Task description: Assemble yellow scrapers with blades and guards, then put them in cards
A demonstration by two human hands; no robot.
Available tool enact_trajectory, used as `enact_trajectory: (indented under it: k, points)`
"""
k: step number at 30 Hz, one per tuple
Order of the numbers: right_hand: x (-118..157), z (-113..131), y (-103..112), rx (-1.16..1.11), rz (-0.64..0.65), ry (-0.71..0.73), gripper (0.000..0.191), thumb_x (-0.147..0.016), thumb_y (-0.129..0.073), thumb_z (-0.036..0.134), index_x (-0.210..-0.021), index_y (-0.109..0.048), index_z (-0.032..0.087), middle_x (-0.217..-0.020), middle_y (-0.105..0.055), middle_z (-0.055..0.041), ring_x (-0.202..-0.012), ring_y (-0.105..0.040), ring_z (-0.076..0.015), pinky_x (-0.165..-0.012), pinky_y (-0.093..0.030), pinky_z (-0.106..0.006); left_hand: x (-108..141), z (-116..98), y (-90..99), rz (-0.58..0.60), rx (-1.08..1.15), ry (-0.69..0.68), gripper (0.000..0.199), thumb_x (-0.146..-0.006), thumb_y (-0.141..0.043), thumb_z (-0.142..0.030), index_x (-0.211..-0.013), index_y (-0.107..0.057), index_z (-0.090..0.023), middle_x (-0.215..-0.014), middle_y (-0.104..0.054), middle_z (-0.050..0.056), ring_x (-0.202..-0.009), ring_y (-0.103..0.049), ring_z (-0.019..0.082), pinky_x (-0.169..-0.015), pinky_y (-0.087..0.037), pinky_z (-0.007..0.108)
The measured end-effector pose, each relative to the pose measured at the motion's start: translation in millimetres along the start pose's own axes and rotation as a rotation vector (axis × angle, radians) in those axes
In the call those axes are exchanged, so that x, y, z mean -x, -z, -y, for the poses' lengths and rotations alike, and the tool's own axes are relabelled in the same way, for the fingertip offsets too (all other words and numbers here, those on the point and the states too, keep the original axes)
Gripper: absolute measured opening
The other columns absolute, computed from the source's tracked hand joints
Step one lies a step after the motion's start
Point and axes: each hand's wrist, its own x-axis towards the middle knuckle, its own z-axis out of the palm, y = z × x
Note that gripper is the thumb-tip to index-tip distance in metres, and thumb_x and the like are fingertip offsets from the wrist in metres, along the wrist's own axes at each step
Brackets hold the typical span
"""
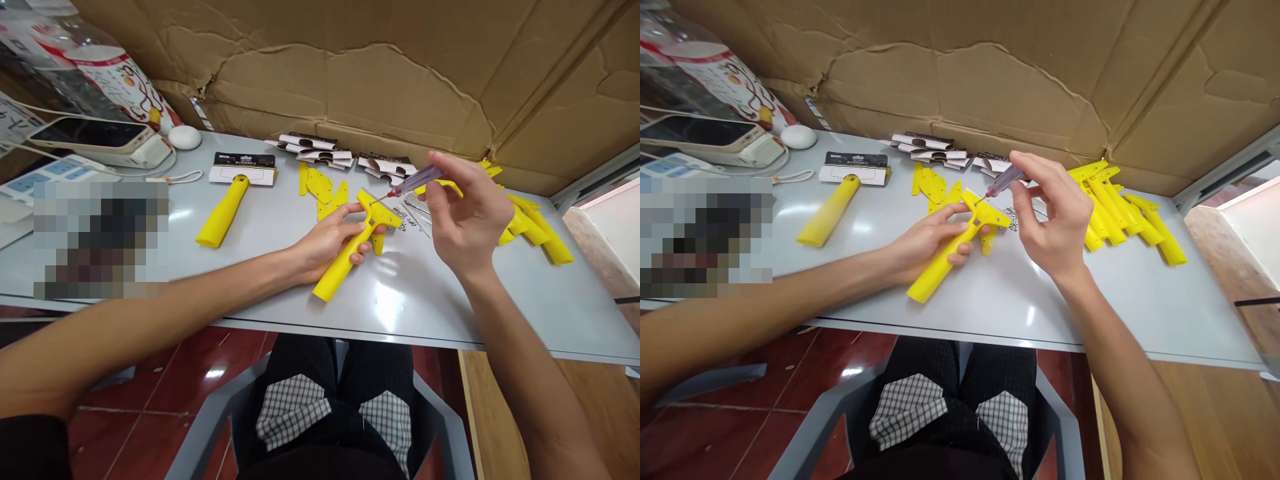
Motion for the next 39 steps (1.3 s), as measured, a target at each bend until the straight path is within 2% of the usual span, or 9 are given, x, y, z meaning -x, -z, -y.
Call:
enact_trajectory:
  k: [6,11,14,23,31,36,39]
  points:
    - [-1.0,-0.1,-1.5,-0.018,-0.026,-0.026,0.020,-0.105,-0.071,0.045,-0.123,-0.072,0.037,-0.115,-0.064,-0.0050,-0.110,-0.074,-0.0250,-0.080,-0.073,-0.041,0.1,0.3,-0.3,0.002,0.006,-0.002,0.035,-0.100,-0.049,-0.002,-0.127,-0.049,-0.024,-0.099,-0.075,0.010,-0.055,-0.057,0.010,-0.048,-0.038,0.020]
    - [-1.8,2.0,-1.8,-0.032,-0.071,-0.040,0.028,-0.105,-0.070,0.047,-0.131,-0.069,0.036,-0.117,-0.069,-0.0053,-0.107,-0.075,-0.0245,-0.080,-0.072,-0.041,1.4,-0.9,-2.8,-0.015,0.007,0.009,0.032,-0.102,-0.047,-0.002,-0.126,-0.048,-0.024,-0.100,-0.074,0.010,-0.054,-0.057,0.009,-0.048,-0.038,0.020]
    - [-1.5,2.6,-1.1,-0.025,-0.056,-0.017,0.023,-0.107,-0.068,0.043,-0.128,-0.072,0.036,-0.117,-0.072,-0.0046,-0.104,-0.075,-0.0233,-0.078,-0.071,-0.040,2.0,-1.2,-3.3,-0.017,-0.004,0.011,0.032,-0.103,-0.047,-0.002,-0.126,-0.048,-0.024,-0.100,-0.074,0.010,-0.054,-0.056,0.009,-0.048,-0.038,0.019]
    - [1.0,6.0,1.2,0.006,-0.019,-0.090,0.027,-0.108,-0.065,0.048,-0.129,-0.071,0.033,-0.126,-0.071,-0.0061,-0.110,-0.075,-0.0256,-0.076,-0.072,-0.041,1.1,-0.4,-0.1,0.008,0.018,0.006,0.032,-0.102,-0.049,-0.003,-0.126,-0.050,-0.024,-0.099,-0.074,0.010,-0.055,-0.057,0.010,-0.048,-0.038,0.020]
    - [-2.3,7.6,-1.9,-0.025,-0.066,-0.046,0.029,-0.106,-0.066,0.050,-0.132,-0.063,0.036,-0.120,-0.072,-0.0041,-0.111,-0.077,-0.0259,-0.071,-0.070,-0.037,-0.4,1.5,2.4,0.031,0.037,-0.004,0.035,-0.100,-0.054,-0.003,-0.128,-0.051,-0.024,-0.103,-0.076,0.012,-0.056,-0.058,0.010,-0.049,-0.039,0.021]
    - [-1.2,7.1,-2.3,-0.016,-0.046,-0.043,0.024,-0.106,-0.066,0.050,-0.125,-0.066,0.035,-0.120,-0.073,-0.0046,-0.097,-0.079,-0.0239,-0.067,-0.069,-0.039,0.5,1.4,1.9,0.016,0.031,-0.004,0.034,-0.100,-0.053,-0.003,-0.127,-0.051,-0.024,-0.103,-0.075,0.011,-0.056,-0.058,0.010,-0.049,-0.039,0.021]
    - [0.1,9.3,-1.6,-0.026,-0.018,-0.087,0.026,-0.105,-0.067,0.052,-0.124,-0.065,0.034,-0.124,-0.073,-0.0053,-0.106,-0.079,-0.0262,-0.071,-0.071,-0.041,0.7,1.5,2.3,0.024,0.034,-0.010,0.038,-0.099,-0.054,-0.003,-0.130,-0.050,-0.024,-0.101,-0.075,0.011,-0.056,-0.058,0.011,-0.049,-0.039,0.022]
